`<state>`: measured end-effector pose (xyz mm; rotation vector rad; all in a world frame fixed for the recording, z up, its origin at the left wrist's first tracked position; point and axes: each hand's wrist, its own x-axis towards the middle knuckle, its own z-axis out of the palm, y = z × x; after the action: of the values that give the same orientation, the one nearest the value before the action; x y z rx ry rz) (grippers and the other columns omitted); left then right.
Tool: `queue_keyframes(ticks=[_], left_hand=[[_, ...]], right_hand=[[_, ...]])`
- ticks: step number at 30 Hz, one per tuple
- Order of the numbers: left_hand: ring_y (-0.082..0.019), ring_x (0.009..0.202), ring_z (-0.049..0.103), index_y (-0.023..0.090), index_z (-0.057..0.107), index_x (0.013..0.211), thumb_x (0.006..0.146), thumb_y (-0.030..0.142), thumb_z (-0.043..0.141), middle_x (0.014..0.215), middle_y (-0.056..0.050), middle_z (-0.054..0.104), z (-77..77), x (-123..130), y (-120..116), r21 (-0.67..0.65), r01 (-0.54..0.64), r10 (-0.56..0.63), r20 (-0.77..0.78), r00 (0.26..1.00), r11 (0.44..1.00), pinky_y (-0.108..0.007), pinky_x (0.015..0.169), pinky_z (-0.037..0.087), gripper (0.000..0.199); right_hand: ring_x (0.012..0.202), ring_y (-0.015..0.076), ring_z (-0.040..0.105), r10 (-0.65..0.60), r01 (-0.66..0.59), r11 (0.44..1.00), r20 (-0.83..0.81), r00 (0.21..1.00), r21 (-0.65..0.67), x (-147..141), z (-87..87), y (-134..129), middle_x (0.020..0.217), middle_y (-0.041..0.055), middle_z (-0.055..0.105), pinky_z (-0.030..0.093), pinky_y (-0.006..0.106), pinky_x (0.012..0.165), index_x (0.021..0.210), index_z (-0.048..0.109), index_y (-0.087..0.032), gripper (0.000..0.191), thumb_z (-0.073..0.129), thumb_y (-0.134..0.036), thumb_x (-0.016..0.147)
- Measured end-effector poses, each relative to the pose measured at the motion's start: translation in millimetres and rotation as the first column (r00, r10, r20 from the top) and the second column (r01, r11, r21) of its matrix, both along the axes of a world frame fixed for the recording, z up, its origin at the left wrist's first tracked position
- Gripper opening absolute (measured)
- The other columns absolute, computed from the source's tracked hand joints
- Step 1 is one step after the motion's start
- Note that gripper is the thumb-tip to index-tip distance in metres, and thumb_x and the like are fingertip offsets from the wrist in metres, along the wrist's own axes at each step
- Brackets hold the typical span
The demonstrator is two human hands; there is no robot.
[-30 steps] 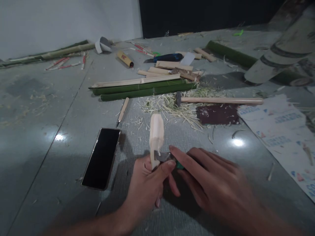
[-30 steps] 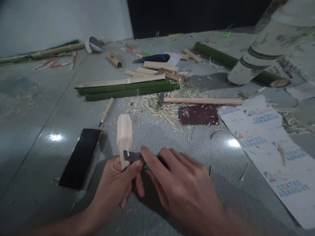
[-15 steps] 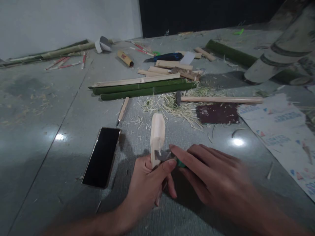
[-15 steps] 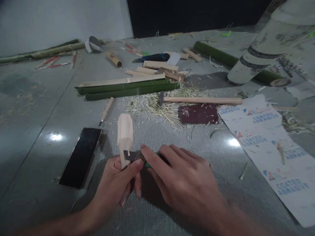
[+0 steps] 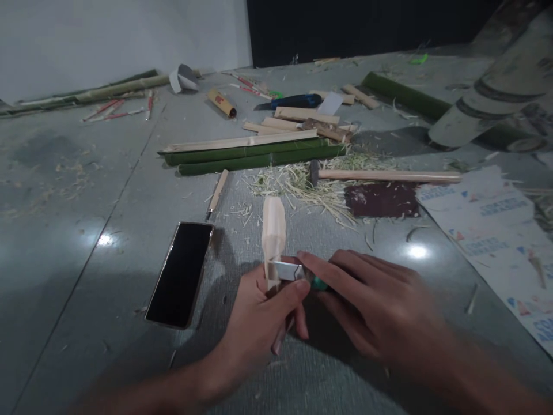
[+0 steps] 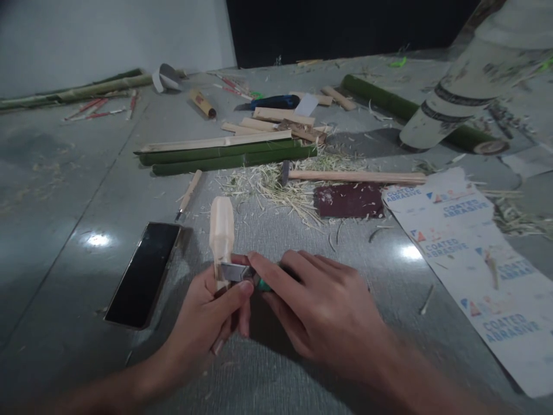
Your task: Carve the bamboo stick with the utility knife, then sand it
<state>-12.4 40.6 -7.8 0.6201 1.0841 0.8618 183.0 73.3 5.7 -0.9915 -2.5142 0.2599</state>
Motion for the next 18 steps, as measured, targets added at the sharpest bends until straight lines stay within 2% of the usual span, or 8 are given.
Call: queue_keyframes(ticks=[2,8,12,18], left_hand=[[-0.003,0.027,0.034,0.019,0.067,0.102,0.093,0.037,0.072,0.050,0.006,0.065,0.1,0,1,-0.003,-0.006,0.006,0.021,1.000,1.000,-0.011,0.029,0.021,0.021],[-0.002,0.027,0.034,0.019,0.055,0.082,0.093,0.035,0.070,0.050,0.005,0.065,1.8,0,3,-0.007,0.030,-0.030,-0.006,1.000,1.000,-0.010,0.028,0.022,0.024],[-0.003,0.028,0.035,0.019,0.058,0.087,0.091,0.035,0.070,0.050,0.005,0.064,3.7,0,2,-0.029,0.087,-0.088,-0.021,0.996,0.996,-0.012,0.029,0.025,0.021],[-0.004,0.028,0.033,0.020,0.055,0.089,0.087,0.033,0.075,0.050,0.006,0.063,3.7,0,2,-0.054,0.095,-0.096,-0.030,0.995,0.994,-0.013,0.028,0.025,0.024]], right_hand=[[0.075,0.0168,0.063,0.004,-0.004,1.000,-0.010,1.000,-0.014,2,-0.1,2,0.096,0.0045,0.069,0.049,0.032,0.064,0.145,0.053,-0.020,0.040,0.049,-0.019,0.105],[0.073,0.0159,0.063,-0.031,0.030,0.999,-0.042,0.999,-0.023,5,-2.0,1,0.095,0.0038,0.068,0.048,0.030,0.063,0.146,0.053,-0.018,0.040,0.049,-0.019,0.105],[0.073,0.0163,0.063,0.037,-0.042,0.995,-0.054,0.998,-0.095,7,-2.1,3,0.095,0.0044,0.069,0.046,0.030,0.061,0.150,0.048,-0.018,0.044,0.046,-0.020,0.106],[0.081,0.0172,0.066,0.131,-0.144,0.968,-0.076,0.988,-0.205,11,1.7,8,0.102,0.0052,0.072,0.047,0.030,0.066,0.151,0.046,-0.021,0.043,0.044,-0.024,0.108]])
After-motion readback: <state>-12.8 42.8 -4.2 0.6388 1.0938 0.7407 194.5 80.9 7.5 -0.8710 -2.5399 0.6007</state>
